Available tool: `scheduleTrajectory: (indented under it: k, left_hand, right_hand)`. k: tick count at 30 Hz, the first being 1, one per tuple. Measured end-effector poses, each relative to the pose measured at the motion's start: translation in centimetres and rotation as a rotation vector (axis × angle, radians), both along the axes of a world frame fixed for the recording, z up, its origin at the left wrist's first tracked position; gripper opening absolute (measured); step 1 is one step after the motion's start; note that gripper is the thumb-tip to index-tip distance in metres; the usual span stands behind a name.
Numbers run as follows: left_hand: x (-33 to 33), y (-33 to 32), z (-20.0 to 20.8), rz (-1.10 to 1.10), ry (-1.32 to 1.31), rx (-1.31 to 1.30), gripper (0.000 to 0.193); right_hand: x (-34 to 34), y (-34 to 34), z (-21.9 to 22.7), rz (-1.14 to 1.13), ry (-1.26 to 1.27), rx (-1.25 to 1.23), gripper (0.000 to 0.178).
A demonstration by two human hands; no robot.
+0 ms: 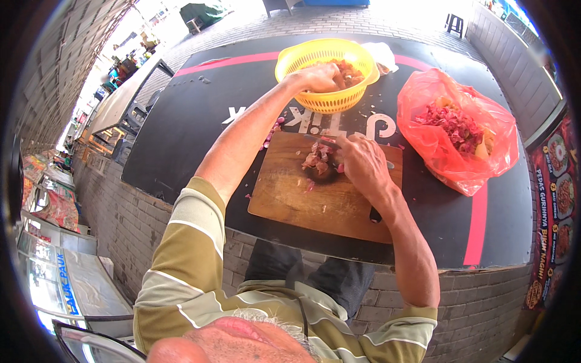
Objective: The person uses a knife to peel and chop red onions on a wooden cutting board. They handle the onions one by one, peeling the outer layers and slicing the bulbs into small pieces. The chopped onions are then transferred into a yellow plastic basket.
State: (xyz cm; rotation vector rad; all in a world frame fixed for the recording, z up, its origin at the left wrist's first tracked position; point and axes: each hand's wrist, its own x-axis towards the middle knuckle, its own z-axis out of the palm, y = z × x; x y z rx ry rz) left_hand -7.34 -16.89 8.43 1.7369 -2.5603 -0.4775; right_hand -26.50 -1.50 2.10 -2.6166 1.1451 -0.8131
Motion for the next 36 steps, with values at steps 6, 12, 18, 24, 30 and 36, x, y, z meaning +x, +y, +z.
scheduleTrajectory:
  k: [6, 12, 18, 24, 30, 36]
  left_hand:
    - [-0.3, -1.0, -0.7, 0.047, -0.060, -0.043, 0.040]
    - [-0.2, 0.6, 0.6, -0.015, -0.199, -0.003, 0.037]
    - [-1.2, 1.5, 1.6, -0.009, -0.262, 0.016, 0.041]
    - [-1.0, 0.0, -0.1, 0.012, -0.188, -0.048, 0.042]
    - [0.0, -2.4, -2.0, -0.064, -0.085, -0.135, 0.039]
    - [-0.1, -3.3, -3.0, -0.029, -0.070, -0.210, 0.037]
  right_hand:
    - [0.1, 0.0, -0.1, 0.003, 0.008, -0.018, 0.015]
    - [0.1, 0.0, 0.0, -0.007, 0.013, -0.007, 0.017]
    - [0.0, -0.1, -0.3, -0.007, 0.013, -0.032, 0.017]
    - [-0.1, -0.1, -0.1, 0.005, 0.014, -0.016, 0.017]
    - [0.0, -0.1, -0.1, -0.001, 0.004, -0.005, 0.016]
    - [0.0, -0.1, -0.3, -0.005, 0.008, -0.002, 0.014]
